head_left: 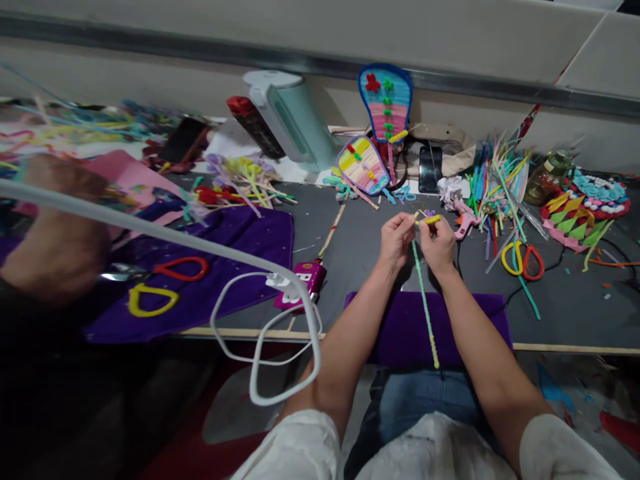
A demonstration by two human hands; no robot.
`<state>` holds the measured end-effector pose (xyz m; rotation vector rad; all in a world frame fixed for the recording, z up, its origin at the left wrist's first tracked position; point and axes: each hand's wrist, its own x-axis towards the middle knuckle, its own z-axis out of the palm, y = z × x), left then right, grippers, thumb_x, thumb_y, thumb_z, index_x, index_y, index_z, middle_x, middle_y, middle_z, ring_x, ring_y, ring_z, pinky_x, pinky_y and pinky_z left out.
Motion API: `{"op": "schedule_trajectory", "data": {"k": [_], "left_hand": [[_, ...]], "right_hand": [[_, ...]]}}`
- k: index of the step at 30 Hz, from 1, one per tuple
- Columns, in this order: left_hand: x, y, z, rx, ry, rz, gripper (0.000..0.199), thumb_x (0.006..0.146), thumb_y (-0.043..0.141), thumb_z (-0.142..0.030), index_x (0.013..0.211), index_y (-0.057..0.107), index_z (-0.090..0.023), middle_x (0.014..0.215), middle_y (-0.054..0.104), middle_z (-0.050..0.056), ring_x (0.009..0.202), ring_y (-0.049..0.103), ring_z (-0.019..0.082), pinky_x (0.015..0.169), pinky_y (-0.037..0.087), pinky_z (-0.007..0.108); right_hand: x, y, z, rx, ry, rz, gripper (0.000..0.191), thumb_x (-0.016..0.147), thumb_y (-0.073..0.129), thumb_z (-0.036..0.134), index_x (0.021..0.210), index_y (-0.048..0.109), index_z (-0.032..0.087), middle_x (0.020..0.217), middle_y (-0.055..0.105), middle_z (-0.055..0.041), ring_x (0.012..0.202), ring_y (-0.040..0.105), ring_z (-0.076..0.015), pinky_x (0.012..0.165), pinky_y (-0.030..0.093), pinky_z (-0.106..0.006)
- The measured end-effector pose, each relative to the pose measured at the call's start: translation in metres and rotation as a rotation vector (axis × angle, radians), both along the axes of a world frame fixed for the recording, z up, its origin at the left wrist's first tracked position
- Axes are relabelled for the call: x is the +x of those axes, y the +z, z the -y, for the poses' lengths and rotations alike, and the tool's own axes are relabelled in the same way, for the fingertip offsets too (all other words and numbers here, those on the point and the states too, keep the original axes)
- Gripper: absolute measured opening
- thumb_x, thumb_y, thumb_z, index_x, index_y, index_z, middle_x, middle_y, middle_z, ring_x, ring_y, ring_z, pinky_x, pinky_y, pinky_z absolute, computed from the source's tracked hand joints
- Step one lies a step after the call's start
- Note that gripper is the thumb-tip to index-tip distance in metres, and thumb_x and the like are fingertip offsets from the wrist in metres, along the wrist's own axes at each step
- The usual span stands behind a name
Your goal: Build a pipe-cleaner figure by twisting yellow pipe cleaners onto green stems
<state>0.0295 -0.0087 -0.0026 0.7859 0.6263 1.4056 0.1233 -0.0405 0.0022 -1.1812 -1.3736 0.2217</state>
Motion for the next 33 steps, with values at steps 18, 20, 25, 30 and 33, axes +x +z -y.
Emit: {"op": "schedule_trajectory", "data": {"k": [18, 20, 25, 30, 33], "left_hand": [[-0.014, 0.011, -0.001, 0.071, -0.120, 0.052, 0.014, 0.060, 0.073, -0.019, 0.068, 0.063, -0.014, 0.080, 0.058, -0.001, 0.049, 0.039, 0.001, 0.043, 0.031, 0.015], [-0.016, 0.012, -0.001, 0.087, -0.107, 0.049, 0.016, 0.062, 0.075, -0.021, 0.072, 0.065, -0.014, 0.078, 0.057, -0.001, 0.050, 0.041, 0.001, 0.044, 0.031, 0.015], [-0.015, 0.013, 0.000, 0.075, -0.057, -0.027, 0.028, 0.059, 0.083, -0.025, 0.074, 0.060, -0.017, 0.068, 0.054, -0.004, 0.048, 0.040, 0.002, 0.044, 0.031, 0.016], [-0.010, 0.010, 0.000, 0.078, 0.061, -0.111, 0.030, 0.061, 0.082, -0.030, 0.073, 0.057, -0.017, 0.058, 0.050, -0.006, 0.044, 0.041, 0.004, 0.043, 0.033, 0.017], [-0.009, 0.009, -0.002, 0.080, 0.092, -0.118, 0.028, 0.061, 0.081, -0.027, 0.072, 0.057, -0.018, 0.059, 0.051, -0.006, 0.044, 0.043, 0.004, 0.044, 0.035, 0.018]], "right_hand": [[0.000, -0.001, -0.011, -0.346, 0.391, -0.713, 0.022, 0.071, 0.068, 0.038, 0.073, 0.057, 0.018, 0.057, 0.051, 0.0070, 0.046, 0.046, -0.0067, 0.047, 0.040, -0.022], [0.000, 0.000, -0.011, -0.352, 0.400, -0.743, 0.023, 0.070, 0.069, 0.038, 0.073, 0.057, 0.018, 0.057, 0.051, 0.0071, 0.047, 0.045, -0.0063, 0.047, 0.041, -0.022], [0.000, 0.000, -0.011, -0.345, 0.413, -0.760, 0.025, 0.069, 0.070, 0.039, 0.074, 0.057, 0.018, 0.057, 0.049, 0.0072, 0.048, 0.043, -0.0064, 0.048, 0.044, -0.022], [0.001, -0.003, -0.011, -0.316, 0.358, -0.616, 0.024, 0.074, 0.065, 0.041, 0.075, 0.057, 0.018, 0.058, 0.052, 0.0064, 0.047, 0.047, -0.0064, 0.047, 0.041, -0.021], [0.000, -0.003, -0.009, -0.275, 0.284, -0.513, 0.023, 0.077, 0.063, 0.040, 0.077, 0.058, 0.018, 0.060, 0.054, 0.0055, 0.050, 0.050, -0.0074, 0.049, 0.042, -0.021]]}}
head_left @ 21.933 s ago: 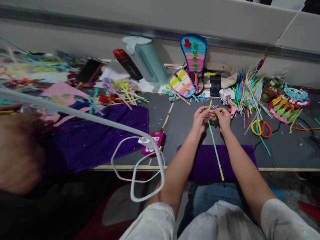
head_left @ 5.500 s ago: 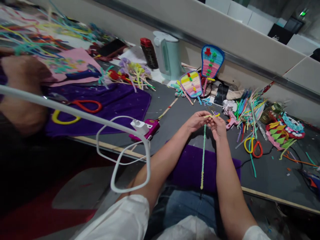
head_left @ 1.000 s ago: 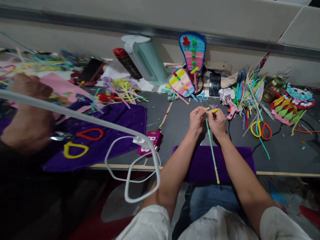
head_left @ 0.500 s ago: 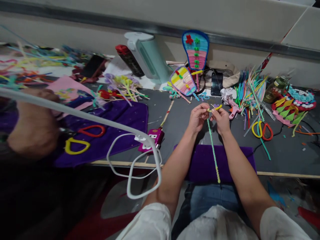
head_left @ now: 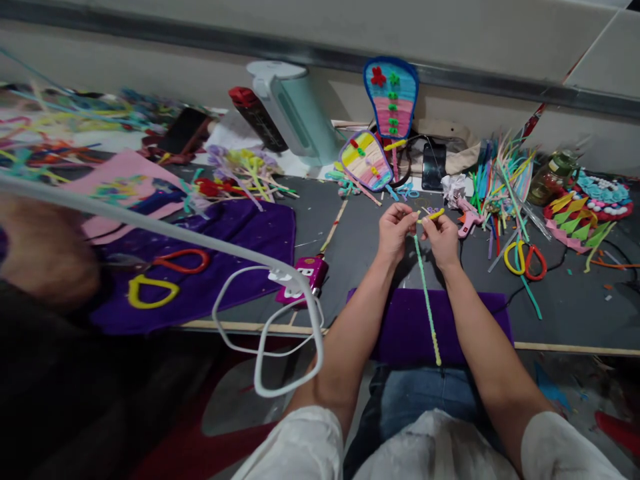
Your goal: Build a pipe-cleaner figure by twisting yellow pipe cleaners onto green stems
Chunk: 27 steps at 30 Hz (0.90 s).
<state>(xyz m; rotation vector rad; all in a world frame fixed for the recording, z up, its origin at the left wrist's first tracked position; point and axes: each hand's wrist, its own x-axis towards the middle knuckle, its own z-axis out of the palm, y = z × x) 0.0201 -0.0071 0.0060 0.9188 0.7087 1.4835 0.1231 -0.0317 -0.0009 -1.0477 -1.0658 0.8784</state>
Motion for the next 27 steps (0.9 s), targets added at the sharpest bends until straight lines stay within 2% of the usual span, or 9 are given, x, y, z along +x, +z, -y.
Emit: {"op": "schedule_trajectory", "data": {"k": [4, 9, 16, 21, 27], "left_hand": [[-0.003, 0.001, -0.002, 0.005, -0.031, 0.015, 0.018, 0.059, 0.075, -0.018, 0.067, 0.059, -0.016, 0.075, 0.058, -0.003, 0.047, 0.044, 0.002, 0.045, 0.037, 0.017], [-0.009, 0.004, -0.001, 0.059, -0.096, -0.052, 0.005, 0.064, 0.071, -0.018, 0.066, 0.067, -0.015, 0.088, 0.062, 0.002, 0.051, 0.047, 0.003, 0.046, 0.038, 0.018], [-0.023, 0.008, 0.000, 0.173, -0.194, -0.226, 0.017, 0.069, 0.074, -0.029, 0.081, 0.076, -0.017, 0.108, 0.065, 0.008, 0.067, 0.057, 0.010, 0.055, 0.047, 0.021], [-0.029, 0.011, -0.002, 0.298, -0.150, -0.396, 0.019, 0.069, 0.077, -0.030, 0.085, 0.077, -0.020, 0.105, 0.066, 0.010, 0.092, 0.060, 0.020, 0.056, 0.047, 0.020], [-0.030, 0.013, -0.004, 0.349, -0.079, -0.478, 0.016, 0.073, 0.075, -0.032, 0.082, 0.077, -0.019, 0.099, 0.065, 0.011, 0.092, 0.059, 0.020, 0.056, 0.046, 0.021]], "right_hand": [[-0.001, 0.000, 0.001, 0.005, -0.041, 0.050, 0.022, 0.077, 0.062, 0.038, 0.078, 0.058, 0.017, 0.063, 0.055, 0.0052, 0.050, 0.050, -0.0081, 0.049, 0.044, -0.022], [0.000, 0.001, 0.000, -0.001, -0.044, 0.056, 0.022, 0.077, 0.061, 0.039, 0.077, 0.057, 0.017, 0.062, 0.053, 0.0060, 0.051, 0.050, -0.0079, 0.050, 0.043, -0.022], [0.006, 0.003, 0.000, 0.008, -0.003, 0.045, 0.024, 0.078, 0.062, 0.041, 0.076, 0.056, 0.018, 0.061, 0.054, 0.0059, 0.050, 0.050, -0.0081, 0.049, 0.040, -0.022], [0.010, 0.004, -0.001, 0.017, -0.007, 0.044, 0.026, 0.077, 0.063, 0.044, 0.076, 0.056, 0.019, 0.062, 0.055, 0.0057, 0.050, 0.050, -0.0076, 0.049, 0.040, -0.021], [0.010, 0.007, 0.001, 0.024, -0.024, 0.077, 0.023, 0.078, 0.063, 0.041, 0.077, 0.057, 0.019, 0.062, 0.054, 0.0057, 0.050, 0.050, -0.0079, 0.050, 0.040, -0.021]]}}
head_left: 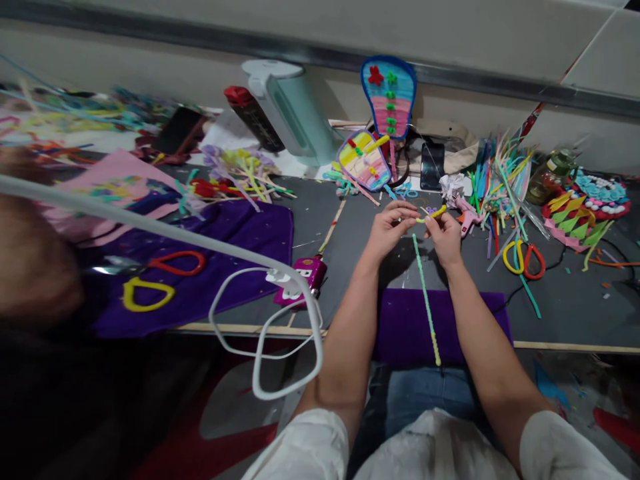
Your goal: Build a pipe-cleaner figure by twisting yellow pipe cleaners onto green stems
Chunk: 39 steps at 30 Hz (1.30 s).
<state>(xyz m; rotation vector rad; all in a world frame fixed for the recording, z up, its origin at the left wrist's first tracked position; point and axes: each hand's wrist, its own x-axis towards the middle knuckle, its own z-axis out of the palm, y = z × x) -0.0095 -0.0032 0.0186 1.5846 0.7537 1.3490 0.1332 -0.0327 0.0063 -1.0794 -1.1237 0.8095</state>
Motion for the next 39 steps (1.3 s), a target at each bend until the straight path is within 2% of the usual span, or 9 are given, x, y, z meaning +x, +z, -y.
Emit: {"op": "schedule_trajectory", "data": {"k": [4, 8, 11, 17, 22, 25, 29, 34, 39], "left_hand": [[0.002, -0.002, 0.000, -0.047, 0.025, 0.039, 0.014, 0.069, 0.078, -0.032, 0.075, 0.076, -0.020, 0.092, 0.064, 0.009, 0.086, 0.058, 0.019, 0.054, 0.043, 0.021], [0.005, -0.007, -0.001, -0.155, -0.001, 0.121, 0.020, 0.065, 0.081, -0.035, 0.067, 0.071, -0.017, 0.075, 0.060, 0.004, 0.065, 0.052, 0.012, 0.050, 0.039, 0.021], [0.008, -0.009, 0.000, -0.256, -0.044, 0.156, 0.023, 0.068, 0.078, -0.035, 0.063, 0.068, -0.015, 0.061, 0.057, 0.001, 0.052, 0.046, 0.008, 0.049, 0.037, 0.020], [0.012, -0.009, 0.002, -0.421, -0.086, 0.234, 0.015, 0.065, 0.076, -0.027, 0.071, 0.069, -0.015, 0.061, 0.063, 0.001, 0.047, 0.047, 0.007, 0.047, 0.039, 0.019], [0.011, -0.012, -0.001, -0.583, -0.128, 0.296, 0.014, 0.061, 0.074, -0.022, 0.069, 0.068, -0.012, 0.056, 0.060, 0.000, 0.044, 0.048, 0.005, 0.043, 0.039, 0.017], [0.008, -0.011, -0.001, -0.656, -0.175, 0.293, 0.018, 0.061, 0.077, -0.023, 0.073, 0.068, -0.012, 0.059, 0.061, 0.000, 0.047, 0.053, 0.006, 0.044, 0.041, 0.017], [0.005, -0.008, 0.001, -0.628, -0.205, 0.297, 0.022, 0.062, 0.078, -0.025, 0.078, 0.070, -0.012, 0.065, 0.065, 0.002, 0.053, 0.058, 0.008, 0.050, 0.046, 0.018], [0.005, -0.007, 0.003, -0.525, -0.219, 0.291, 0.020, 0.064, 0.079, -0.026, 0.079, 0.073, -0.014, 0.068, 0.066, 0.002, 0.055, 0.057, 0.008, 0.053, 0.046, 0.019], [0.007, -0.009, 0.004, -0.310, -0.197, 0.287, 0.021, 0.065, 0.082, -0.029, 0.082, 0.077, -0.018, 0.080, 0.066, 0.003, 0.061, 0.056, 0.008, 0.051, 0.041, 0.019]], "right_hand": [[0.000, -0.003, 0.001, 0.004, -0.027, 0.047, 0.024, 0.080, 0.061, 0.042, 0.079, 0.058, 0.018, 0.064, 0.055, 0.0048, 0.052, 0.050, -0.0085, 0.051, 0.041, -0.022], [0.003, -0.007, 0.000, 0.038, -0.059, 0.168, 0.023, 0.082, 0.059, 0.042, 0.080, 0.058, 0.019, 0.067, 0.055, 0.0041, 0.058, 0.049, -0.0097, 0.057, 0.042, -0.023], [0.006, -0.006, 0.001, 0.081, -0.083, 0.277, 0.020, 0.085, 0.056, 0.038, 0.079, 0.058, 0.019, 0.068, 0.054, 0.0036, 0.061, 0.047, -0.0101, 0.060, 0.040, -0.024], [0.008, -0.001, 0.003, 0.150, -0.098, 0.410, 0.014, 0.087, 0.053, 0.031, 0.079, 0.056, 0.019, 0.073, 0.054, 0.0017, 0.064, 0.048, -0.0111, 0.063, 0.039, -0.025], [0.005, 0.001, 0.005, 0.150, -0.101, 0.445, 0.015, 0.086, 0.053, 0.031, 0.077, 0.056, 0.020, 0.071, 0.053, 0.0020, 0.065, 0.047, -0.0116, 0.064, 0.039, -0.026], [0.005, -0.001, 0.003, 0.095, -0.075, 0.337, 0.016, 0.084, 0.056, 0.034, 0.076, 0.056, 0.020, 0.068, 0.053, 0.0030, 0.061, 0.048, -0.0108, 0.061, 0.039, -0.025], [0.005, -0.003, -0.002, -0.040, 0.051, -0.023, 0.025, 0.077, 0.064, 0.042, 0.077, 0.057, 0.019, 0.064, 0.055, 0.0047, 0.052, 0.049, -0.0087, 0.052, 0.040, -0.023], [0.003, 0.005, 0.001, -0.157, 0.261, -0.396, 0.026, 0.067, 0.075, 0.037, 0.071, 0.059, 0.017, 0.056, 0.050, 0.0070, 0.047, 0.042, -0.0057, 0.048, 0.044, -0.021], [0.001, 0.011, 0.006, -0.262, 0.423, -0.588, 0.025, 0.065, 0.079, 0.032, 0.068, 0.060, 0.017, 0.054, 0.049, 0.0071, 0.046, 0.037, -0.0040, 0.045, 0.043, -0.019]]}}
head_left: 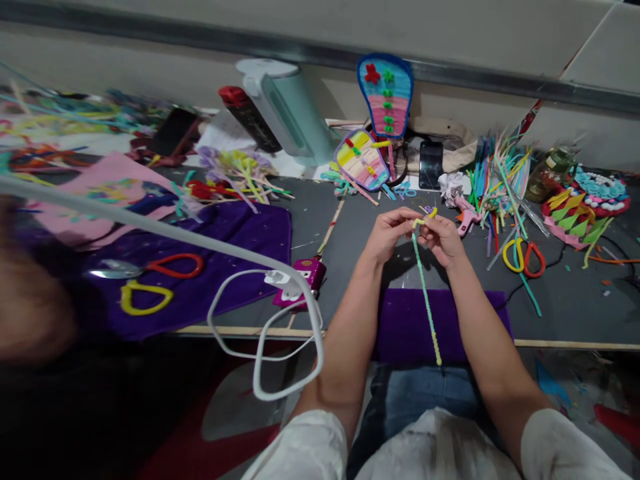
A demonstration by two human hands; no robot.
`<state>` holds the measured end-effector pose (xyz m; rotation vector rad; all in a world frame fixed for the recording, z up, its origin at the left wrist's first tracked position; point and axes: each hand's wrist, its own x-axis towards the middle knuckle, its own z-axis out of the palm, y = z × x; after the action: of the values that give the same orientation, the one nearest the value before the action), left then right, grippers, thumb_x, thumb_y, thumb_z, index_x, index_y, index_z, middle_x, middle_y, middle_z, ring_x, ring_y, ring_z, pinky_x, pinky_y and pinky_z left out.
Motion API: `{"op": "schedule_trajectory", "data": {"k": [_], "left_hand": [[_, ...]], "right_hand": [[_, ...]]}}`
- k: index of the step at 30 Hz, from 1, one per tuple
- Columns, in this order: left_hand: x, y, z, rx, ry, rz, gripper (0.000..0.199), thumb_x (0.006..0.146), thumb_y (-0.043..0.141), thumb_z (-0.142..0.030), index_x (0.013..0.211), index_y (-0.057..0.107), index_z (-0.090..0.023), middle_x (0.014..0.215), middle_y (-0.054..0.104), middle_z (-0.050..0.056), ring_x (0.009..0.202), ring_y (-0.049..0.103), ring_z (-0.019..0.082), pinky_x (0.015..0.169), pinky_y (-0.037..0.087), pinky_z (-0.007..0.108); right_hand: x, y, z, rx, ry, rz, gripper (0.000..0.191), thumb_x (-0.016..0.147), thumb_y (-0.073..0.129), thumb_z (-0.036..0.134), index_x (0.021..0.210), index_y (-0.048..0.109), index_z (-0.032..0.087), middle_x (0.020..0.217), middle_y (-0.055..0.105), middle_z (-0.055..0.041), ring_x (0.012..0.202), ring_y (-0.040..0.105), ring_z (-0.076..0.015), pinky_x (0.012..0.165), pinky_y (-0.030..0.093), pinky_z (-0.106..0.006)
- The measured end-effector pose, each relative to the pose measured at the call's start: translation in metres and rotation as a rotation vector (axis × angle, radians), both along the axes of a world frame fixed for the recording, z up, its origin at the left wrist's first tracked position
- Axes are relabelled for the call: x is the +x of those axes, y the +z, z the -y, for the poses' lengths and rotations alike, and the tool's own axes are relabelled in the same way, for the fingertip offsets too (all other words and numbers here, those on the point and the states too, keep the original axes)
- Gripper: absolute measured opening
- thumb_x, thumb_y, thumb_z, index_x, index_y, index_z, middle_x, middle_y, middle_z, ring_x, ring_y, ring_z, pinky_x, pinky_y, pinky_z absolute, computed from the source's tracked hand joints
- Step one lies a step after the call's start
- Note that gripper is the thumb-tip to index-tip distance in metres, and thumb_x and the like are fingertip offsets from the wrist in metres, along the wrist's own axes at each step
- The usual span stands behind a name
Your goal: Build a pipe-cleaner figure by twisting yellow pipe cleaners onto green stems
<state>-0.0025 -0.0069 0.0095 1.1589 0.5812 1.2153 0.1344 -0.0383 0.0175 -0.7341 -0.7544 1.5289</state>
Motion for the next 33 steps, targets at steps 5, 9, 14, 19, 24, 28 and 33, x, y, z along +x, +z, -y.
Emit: {"op": "schedule_trajectory", "data": {"k": [5, 9, 14, 19, 24, 28, 33], "left_hand": [[0.000, -0.004, -0.003, 0.135, -0.001, -0.018, 0.021, 0.064, 0.084, -0.031, 0.082, 0.079, -0.020, 0.082, 0.061, 0.004, 0.063, 0.055, 0.009, 0.049, 0.041, 0.020], [-0.001, -0.007, -0.005, 0.156, 0.012, -0.020, 0.021, 0.064, 0.084, -0.031, 0.082, 0.079, -0.022, 0.082, 0.060, 0.004, 0.064, 0.055, 0.008, 0.050, 0.041, 0.019], [-0.002, -0.008, -0.006, 0.176, 0.028, -0.022, 0.019, 0.065, 0.084, -0.031, 0.082, 0.079, -0.022, 0.082, 0.061, 0.005, 0.070, 0.057, 0.010, 0.060, 0.046, 0.021], [-0.001, -0.004, -0.004, 0.182, 0.034, -0.012, 0.022, 0.062, 0.086, -0.032, 0.079, 0.079, -0.021, 0.081, 0.060, 0.005, 0.077, 0.059, 0.012, 0.071, 0.049, 0.025], [0.001, -0.003, -0.002, 0.199, 0.066, 0.005, 0.019, 0.062, 0.086, -0.033, 0.077, 0.079, -0.022, 0.082, 0.058, 0.004, 0.078, 0.056, 0.012, 0.071, 0.047, 0.025], [0.003, -0.003, -0.002, 0.211, 0.125, 0.017, 0.017, 0.063, 0.086, -0.032, 0.073, 0.078, -0.021, 0.080, 0.057, 0.004, 0.076, 0.055, 0.011, 0.070, 0.045, 0.024], [0.011, -0.006, -0.002, 0.230, 0.199, 0.056, 0.020, 0.064, 0.084, -0.037, 0.071, 0.076, -0.020, 0.077, 0.057, 0.003, 0.075, 0.055, 0.012, 0.070, 0.046, 0.023]], "right_hand": [[-0.001, 0.000, 0.000, -0.013, 0.065, -0.065, 0.022, 0.066, 0.078, 0.028, 0.070, 0.062, 0.015, 0.053, 0.049, 0.0069, 0.045, 0.036, -0.0030, 0.044, 0.043, -0.017], [-0.002, 0.000, 0.001, -0.028, 0.101, -0.116, 0.019, 0.066, 0.076, 0.025, 0.070, 0.061, 0.014, 0.053, 0.049, 0.0068, 0.045, 0.036, -0.0026, 0.045, 0.042, -0.017], [-0.002, 0.001, 0.003, -0.036, 0.144, -0.145, 0.014, 0.071, 0.073, 0.021, 0.071, 0.060, 0.014, 0.053, 0.049, 0.0068, 0.045, 0.036, -0.0027, 0.046, 0.041, -0.016], [-0.002, 0.003, 0.004, -0.039, 0.166, -0.161, 0.012, 0.072, 0.072, 0.019, 0.073, 0.062, 0.013, 0.054, 0.048, 0.0066, 0.046, 0.036, -0.0026, 0.046, 0.040, -0.016], [-0.002, 0.002, 0.004, -0.044, 0.172, -0.165, 0.012, 0.073, 0.072, 0.019, 0.075, 0.062, 0.013, 0.053, 0.047, 0.0070, 0.045, 0.035, -0.0026, 0.046, 0.040, -0.016], [-0.003, 0.003, 0.004, -0.036, 0.133, -0.136, 0.015, 0.072, 0.074, 0.022, 0.072, 0.060, 0.015, 0.053, 0.047, 0.0075, 0.044, 0.035, -0.0025, 0.045, 0.041, -0.016], [-0.009, 0.006, 0.005, 0.000, -0.004, -0.087, 0.023, 0.067, 0.077, 0.028, 0.067, 0.058, 0.016, 0.051, 0.047, 0.0079, 0.045, 0.037, -0.0034, 0.046, 0.043, -0.018]]}}
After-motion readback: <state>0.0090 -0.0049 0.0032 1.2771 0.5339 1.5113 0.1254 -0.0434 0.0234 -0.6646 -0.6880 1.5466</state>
